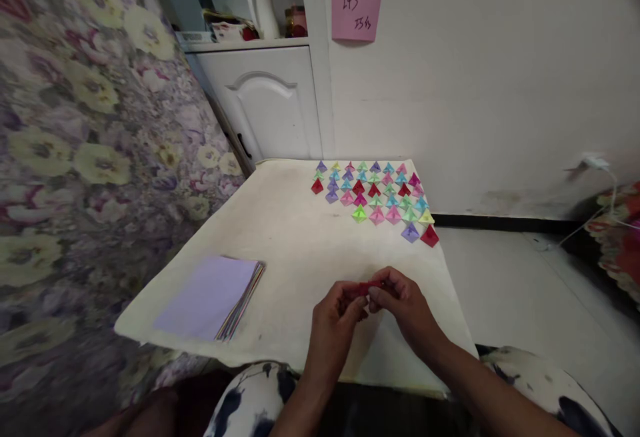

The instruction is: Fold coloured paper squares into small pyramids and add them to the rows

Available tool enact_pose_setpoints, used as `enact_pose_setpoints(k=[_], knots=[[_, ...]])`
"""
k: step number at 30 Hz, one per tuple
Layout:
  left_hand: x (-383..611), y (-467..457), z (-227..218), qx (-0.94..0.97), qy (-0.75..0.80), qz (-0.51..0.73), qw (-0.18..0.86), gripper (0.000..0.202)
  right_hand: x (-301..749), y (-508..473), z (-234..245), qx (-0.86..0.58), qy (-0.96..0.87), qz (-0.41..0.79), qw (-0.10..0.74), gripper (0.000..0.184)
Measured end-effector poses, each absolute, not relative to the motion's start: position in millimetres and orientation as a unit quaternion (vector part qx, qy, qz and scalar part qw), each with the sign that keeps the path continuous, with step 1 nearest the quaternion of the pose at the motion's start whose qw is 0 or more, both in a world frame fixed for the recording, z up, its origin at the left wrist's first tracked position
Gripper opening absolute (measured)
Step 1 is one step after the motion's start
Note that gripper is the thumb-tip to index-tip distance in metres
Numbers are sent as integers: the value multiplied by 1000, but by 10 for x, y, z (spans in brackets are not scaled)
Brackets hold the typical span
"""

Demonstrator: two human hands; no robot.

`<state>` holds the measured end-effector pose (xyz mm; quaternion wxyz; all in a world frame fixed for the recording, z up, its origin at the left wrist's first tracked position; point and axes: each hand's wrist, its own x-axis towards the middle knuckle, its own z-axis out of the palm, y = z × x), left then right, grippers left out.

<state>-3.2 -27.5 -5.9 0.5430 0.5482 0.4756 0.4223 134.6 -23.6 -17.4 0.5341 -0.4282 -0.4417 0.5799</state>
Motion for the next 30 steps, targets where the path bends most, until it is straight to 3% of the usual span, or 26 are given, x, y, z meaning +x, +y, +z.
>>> enact_pose_setpoints(k=[12, 20, 24, 27, 30], knots=[[-63, -298, -9, 570, 517, 425, 477, 12, 1359, -248, -160, -464, -488, 542, 503, 7], [-71, -244, -62, 438, 417, 450, 657, 22, 1358, -249, -124, -443, -481, 542, 528, 7], [-78, -235, -89, 413, 411, 446, 679, 13, 1332, -282, -94, -441, -512, 522, 521, 1], [-87, -233, -115, 454, 442, 415, 653, 10, 1316, -292, -165, -467, -530, 513, 488, 4], [-110, -243, -182, 552, 533, 328, 551, 10, 1339, -284, -319, -532, -559, 504, 386, 9]])
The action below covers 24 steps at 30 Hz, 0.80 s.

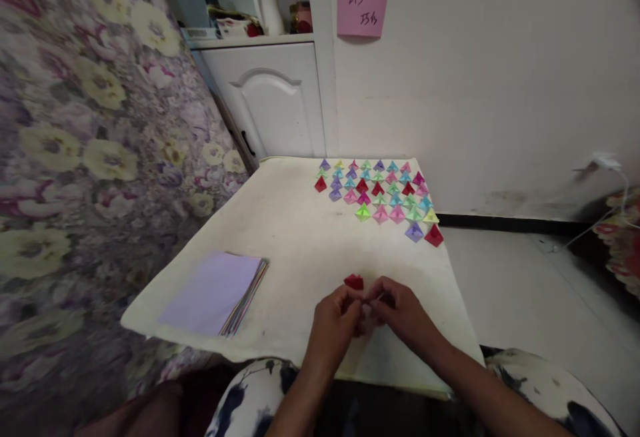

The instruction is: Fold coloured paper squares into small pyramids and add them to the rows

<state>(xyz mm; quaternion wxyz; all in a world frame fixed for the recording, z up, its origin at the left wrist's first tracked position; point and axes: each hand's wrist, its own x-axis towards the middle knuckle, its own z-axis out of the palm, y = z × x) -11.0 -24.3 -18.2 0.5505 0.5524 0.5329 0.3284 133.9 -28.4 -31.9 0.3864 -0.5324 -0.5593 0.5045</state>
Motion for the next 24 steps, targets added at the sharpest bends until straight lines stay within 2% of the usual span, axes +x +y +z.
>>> enact_pose_setpoints(k=[3, 5, 8, 10, 13, 16, 21, 24], knots=[[-151, -255, -252, 673, 583, 201, 409, 19, 1409, -267, -423, -562, -639, 446, 277, 12], [-189, -248, -265, 719, 597, 153, 322, 21, 1476, -238, -417, -589, -660, 384, 264, 12], [-250, -211, -233, 718, 628, 162, 252, 16, 1592, -152, -358, -637, -651, 297, 285, 9], [-274, -184, -208, 704, 637, 186, 251, 14, 1663, -72, -351, -664, -628, 253, 317, 10], [-260, -167, -213, 703, 628, 203, 264, 10, 1727, 61, -431, -661, -619, 231, 354, 31], [-210, -163, -265, 700, 613, 227, 288, 8, 1718, 184, -548, -644, -627, 242, 365, 39], [-153, -129, -374, 647, 586, 313, 374, 19, 1585, 232, -594, -621, -645, 253, 366, 29], [-121, -95, -418, 575, 562, 362, 472, 25, 1504, 127, -530, -592, -672, 246, 370, 25]])
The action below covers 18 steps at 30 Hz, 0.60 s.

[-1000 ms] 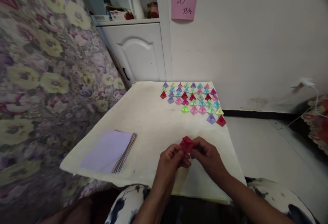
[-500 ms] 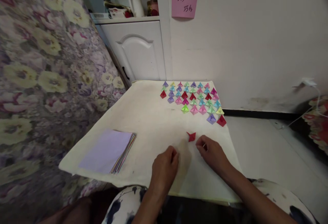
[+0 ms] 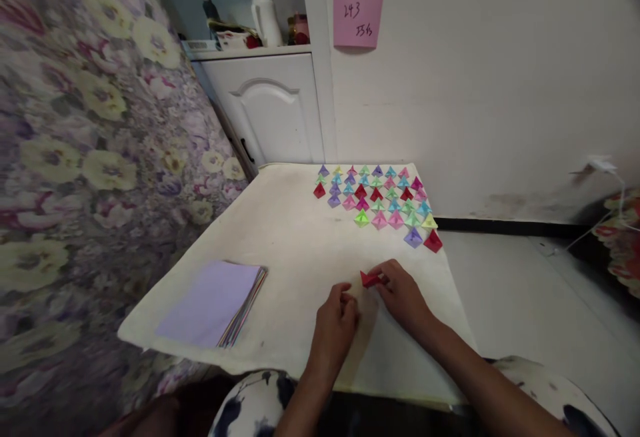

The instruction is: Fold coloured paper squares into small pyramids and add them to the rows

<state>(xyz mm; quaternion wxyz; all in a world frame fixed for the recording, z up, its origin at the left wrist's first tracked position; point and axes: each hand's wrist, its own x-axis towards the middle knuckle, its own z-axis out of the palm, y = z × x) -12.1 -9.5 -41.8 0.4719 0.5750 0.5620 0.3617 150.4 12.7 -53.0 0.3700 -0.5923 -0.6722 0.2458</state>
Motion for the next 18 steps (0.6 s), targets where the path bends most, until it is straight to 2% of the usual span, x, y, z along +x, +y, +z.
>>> enact_pose_setpoints(k=[3, 6, 14, 18], knots=[[-76, -65, -439, 473, 543, 400, 567, 30, 1444, -20, -453, -566, -701, 242, 361, 22], [-37, -41, -465, 425, 529, 417, 604, 31, 1390, -138, -413, -546, -718, 243, 355, 18], [0, -20, -530, 478, 545, 446, 525, 13, 1267, -268, -482, -510, -703, 281, 408, 22], [6, -44, -458, 468, 545, 451, 530, 8, 1252, -321, -417, -491, -697, 295, 432, 24]])
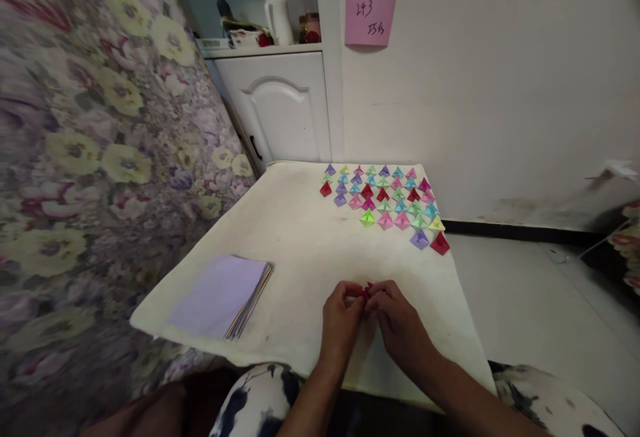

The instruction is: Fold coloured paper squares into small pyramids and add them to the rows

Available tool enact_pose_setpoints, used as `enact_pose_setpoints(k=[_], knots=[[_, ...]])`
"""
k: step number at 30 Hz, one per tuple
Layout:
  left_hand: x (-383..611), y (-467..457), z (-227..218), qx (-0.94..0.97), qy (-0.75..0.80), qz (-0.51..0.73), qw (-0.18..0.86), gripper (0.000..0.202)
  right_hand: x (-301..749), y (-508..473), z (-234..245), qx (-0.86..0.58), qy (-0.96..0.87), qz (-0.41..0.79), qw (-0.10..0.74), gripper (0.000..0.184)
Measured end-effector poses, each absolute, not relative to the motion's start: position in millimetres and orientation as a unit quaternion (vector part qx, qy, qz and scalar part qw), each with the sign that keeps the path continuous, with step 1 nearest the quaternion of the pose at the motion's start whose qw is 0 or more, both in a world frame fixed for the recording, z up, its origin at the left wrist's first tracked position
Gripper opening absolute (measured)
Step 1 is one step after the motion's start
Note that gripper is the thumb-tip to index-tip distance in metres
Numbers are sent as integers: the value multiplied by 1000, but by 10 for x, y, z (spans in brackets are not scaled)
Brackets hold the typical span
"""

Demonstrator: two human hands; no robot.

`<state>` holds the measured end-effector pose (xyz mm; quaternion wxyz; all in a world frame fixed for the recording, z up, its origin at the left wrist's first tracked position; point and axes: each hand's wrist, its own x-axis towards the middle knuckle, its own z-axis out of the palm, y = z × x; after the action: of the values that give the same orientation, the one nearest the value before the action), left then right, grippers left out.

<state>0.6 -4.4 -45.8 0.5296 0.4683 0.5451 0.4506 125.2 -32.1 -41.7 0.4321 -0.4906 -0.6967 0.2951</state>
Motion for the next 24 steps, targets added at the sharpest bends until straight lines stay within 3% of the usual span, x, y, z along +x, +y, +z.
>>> enact_pose_setpoints(k=[8, 13, 18, 24], knots=[[-93, -118, -322, 507, 563, 448, 475, 5, 1373, -280, -240, -537, -631, 310, 467, 16], [-107, -184, -257, 566, 556, 426, 435, 9, 1447, -201, -226, -549, -615, 346, 448, 23], [-84, -226, -187, 601, 538, 429, 407, 12, 1424, -181, -203, -522, -634, 348, 453, 12], [-70, -230, -169, 560, 518, 469, 446, 15, 1388, -202, -185, -512, -635, 337, 469, 9]])
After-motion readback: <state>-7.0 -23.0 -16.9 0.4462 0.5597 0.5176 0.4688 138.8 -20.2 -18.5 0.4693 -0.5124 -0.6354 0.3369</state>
